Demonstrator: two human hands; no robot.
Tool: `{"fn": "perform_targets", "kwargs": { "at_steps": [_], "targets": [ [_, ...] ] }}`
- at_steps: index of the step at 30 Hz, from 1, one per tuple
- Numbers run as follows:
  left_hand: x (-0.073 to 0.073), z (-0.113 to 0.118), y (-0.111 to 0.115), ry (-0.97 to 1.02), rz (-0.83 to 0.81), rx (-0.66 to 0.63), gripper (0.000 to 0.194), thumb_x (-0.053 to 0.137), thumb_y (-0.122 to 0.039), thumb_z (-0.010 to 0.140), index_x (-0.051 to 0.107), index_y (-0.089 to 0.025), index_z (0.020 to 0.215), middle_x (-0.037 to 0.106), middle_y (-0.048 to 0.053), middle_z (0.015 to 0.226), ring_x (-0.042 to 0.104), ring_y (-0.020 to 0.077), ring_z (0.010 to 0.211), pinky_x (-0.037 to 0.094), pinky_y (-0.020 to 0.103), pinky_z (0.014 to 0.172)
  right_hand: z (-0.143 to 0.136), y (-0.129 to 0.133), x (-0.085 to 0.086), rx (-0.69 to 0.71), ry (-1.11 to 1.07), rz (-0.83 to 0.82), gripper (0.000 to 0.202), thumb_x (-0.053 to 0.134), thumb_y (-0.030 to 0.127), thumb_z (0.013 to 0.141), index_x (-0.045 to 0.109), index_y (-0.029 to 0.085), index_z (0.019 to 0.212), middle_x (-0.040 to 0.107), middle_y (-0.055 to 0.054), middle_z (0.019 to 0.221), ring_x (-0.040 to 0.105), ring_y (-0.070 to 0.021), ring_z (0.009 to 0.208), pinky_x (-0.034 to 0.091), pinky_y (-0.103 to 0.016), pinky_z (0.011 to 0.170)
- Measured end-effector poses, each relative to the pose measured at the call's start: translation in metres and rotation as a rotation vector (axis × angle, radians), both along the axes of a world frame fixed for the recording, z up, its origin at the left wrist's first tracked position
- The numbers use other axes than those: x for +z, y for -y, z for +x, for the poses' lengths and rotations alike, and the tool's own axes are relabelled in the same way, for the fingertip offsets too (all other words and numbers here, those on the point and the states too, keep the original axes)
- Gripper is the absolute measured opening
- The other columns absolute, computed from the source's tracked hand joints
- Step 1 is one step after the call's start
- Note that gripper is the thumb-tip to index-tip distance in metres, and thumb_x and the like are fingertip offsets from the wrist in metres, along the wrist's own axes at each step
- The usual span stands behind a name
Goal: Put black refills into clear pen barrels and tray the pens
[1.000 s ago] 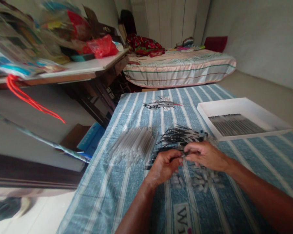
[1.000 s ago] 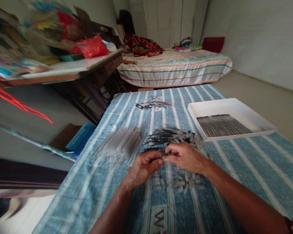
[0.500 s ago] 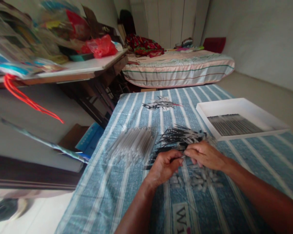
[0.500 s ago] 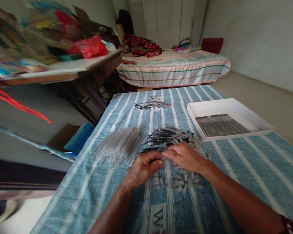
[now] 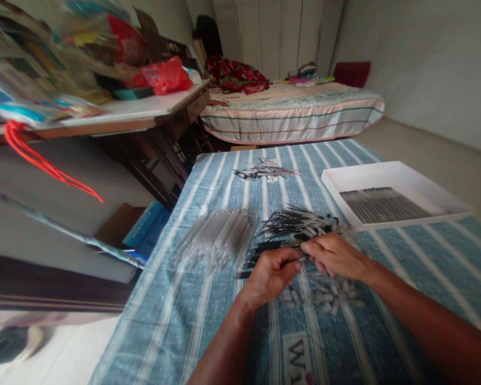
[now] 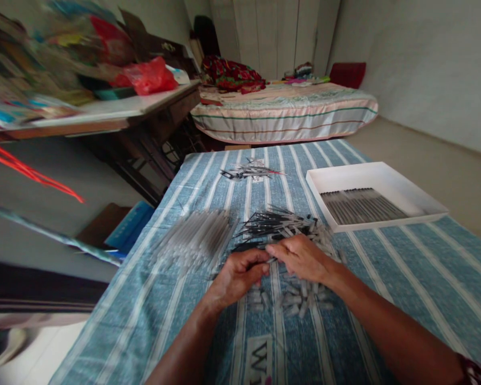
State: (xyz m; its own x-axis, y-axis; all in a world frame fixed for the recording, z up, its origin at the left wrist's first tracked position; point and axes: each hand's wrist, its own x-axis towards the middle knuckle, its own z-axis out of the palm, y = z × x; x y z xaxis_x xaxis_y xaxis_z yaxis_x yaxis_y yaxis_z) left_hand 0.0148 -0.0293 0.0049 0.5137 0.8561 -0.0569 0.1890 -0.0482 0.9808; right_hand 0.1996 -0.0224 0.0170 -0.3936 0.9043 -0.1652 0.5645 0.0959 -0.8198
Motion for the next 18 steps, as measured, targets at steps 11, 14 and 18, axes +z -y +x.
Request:
{"fn": "perform_targets", "kwargs": {
  "at_steps": [11,14,18],
  "targets": [
    [-0.0041,0.0001,-0.0009,-0.024,0.029,-0.022,0.012,0.053,-0.02,0.08,0.062,-0.013,0.077,0.05,-0.002,0.061,0.045,0.0085,0.051,0.034,0.019,0.049,0.0012,0.0003,-0.0004,0.024,-0.02,-0.01,0.031,0.047,0.042,0.083,0.051,0.017,0.065,0.055,0.004,0.051,0.049,-0.0071,0.037,0.035,-0.017,0.039],
    [-0.005,-0.0005,-0.002,-0.044,0.078,-0.026,0.012,0.053,-0.018,0.08,0.062,-0.014,0.075,0.049,-0.003,0.061,0.044,0.0083,0.053,0.034,0.019,0.05,0.0001,0.0004,-0.0031,0.018,-0.033,-0.03,0.03,0.047,0.039,0.083,0.049,0.018,0.063,0.054,0.005,0.049,0.048,-0.007,0.036,0.034,-0.017,0.037],
    [-0.0057,-0.0008,-0.0034,-0.05,0.108,-0.019,0.012,0.052,-0.018,0.08,0.063,-0.013,0.078,0.051,-0.003,0.063,0.045,0.0084,0.054,0.035,0.019,0.052,-0.0004,-0.0007,-0.0039,0.015,-0.053,-0.055,0.032,0.046,0.042,0.084,0.048,0.018,0.063,0.054,0.004,0.05,0.048,-0.0076,0.036,0.033,-0.017,0.037]
  ]
}}
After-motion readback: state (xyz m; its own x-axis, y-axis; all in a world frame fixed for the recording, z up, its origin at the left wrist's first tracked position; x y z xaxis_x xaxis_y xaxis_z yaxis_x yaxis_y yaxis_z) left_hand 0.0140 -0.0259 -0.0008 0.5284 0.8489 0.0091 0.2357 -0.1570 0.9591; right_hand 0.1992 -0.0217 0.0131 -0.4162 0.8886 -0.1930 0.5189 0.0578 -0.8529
